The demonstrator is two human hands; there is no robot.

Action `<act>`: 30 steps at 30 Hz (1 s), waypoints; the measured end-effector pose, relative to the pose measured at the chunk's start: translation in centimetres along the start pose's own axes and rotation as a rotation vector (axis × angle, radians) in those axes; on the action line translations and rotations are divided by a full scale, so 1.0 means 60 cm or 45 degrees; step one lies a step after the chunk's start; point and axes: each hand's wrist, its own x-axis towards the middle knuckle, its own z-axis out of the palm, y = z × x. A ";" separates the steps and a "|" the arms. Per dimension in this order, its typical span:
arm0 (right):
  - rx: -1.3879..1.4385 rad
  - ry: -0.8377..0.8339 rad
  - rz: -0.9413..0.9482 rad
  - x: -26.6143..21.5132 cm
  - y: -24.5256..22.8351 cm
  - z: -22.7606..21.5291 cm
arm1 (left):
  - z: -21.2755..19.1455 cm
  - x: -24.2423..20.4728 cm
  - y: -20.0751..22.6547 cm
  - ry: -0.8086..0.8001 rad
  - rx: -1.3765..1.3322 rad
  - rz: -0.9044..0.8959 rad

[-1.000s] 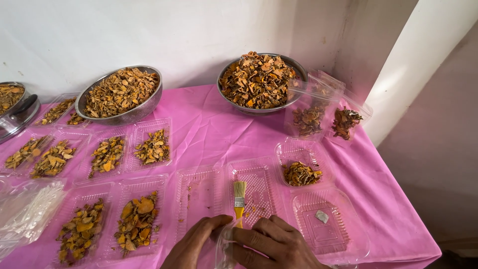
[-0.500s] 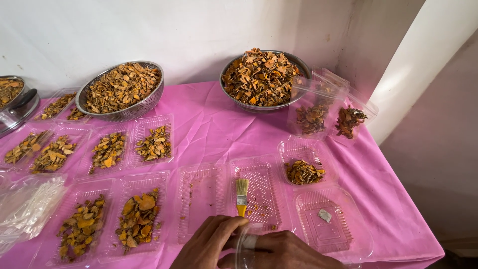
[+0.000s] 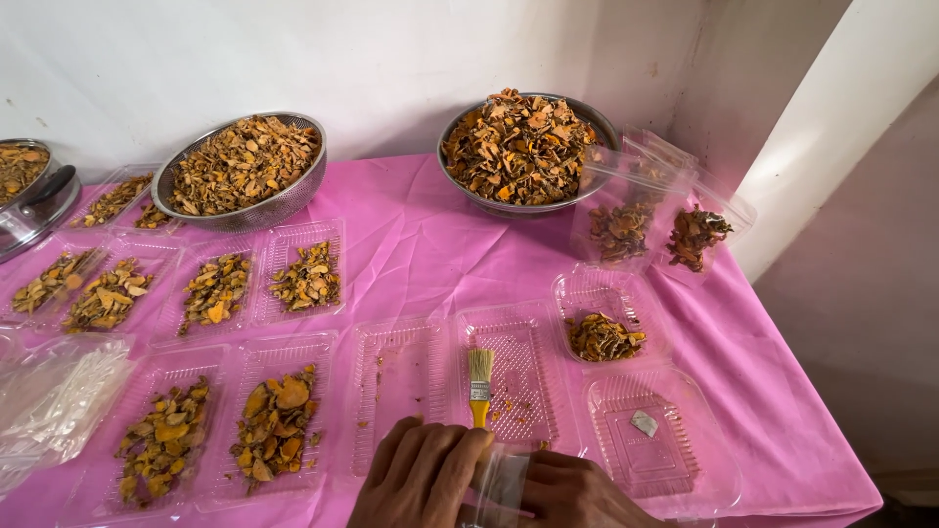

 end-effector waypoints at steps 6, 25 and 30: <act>-0.103 0.044 -0.049 0.051 -0.027 -0.042 | 0.005 -0.004 -0.005 -0.049 -0.195 -0.085; -0.062 0.438 0.661 0.037 0.010 -0.256 | 0.087 0.132 -0.037 -0.377 -0.808 -0.364; -0.359 0.458 0.785 0.024 0.059 -0.259 | 0.122 0.188 -0.046 -0.409 -1.176 -0.411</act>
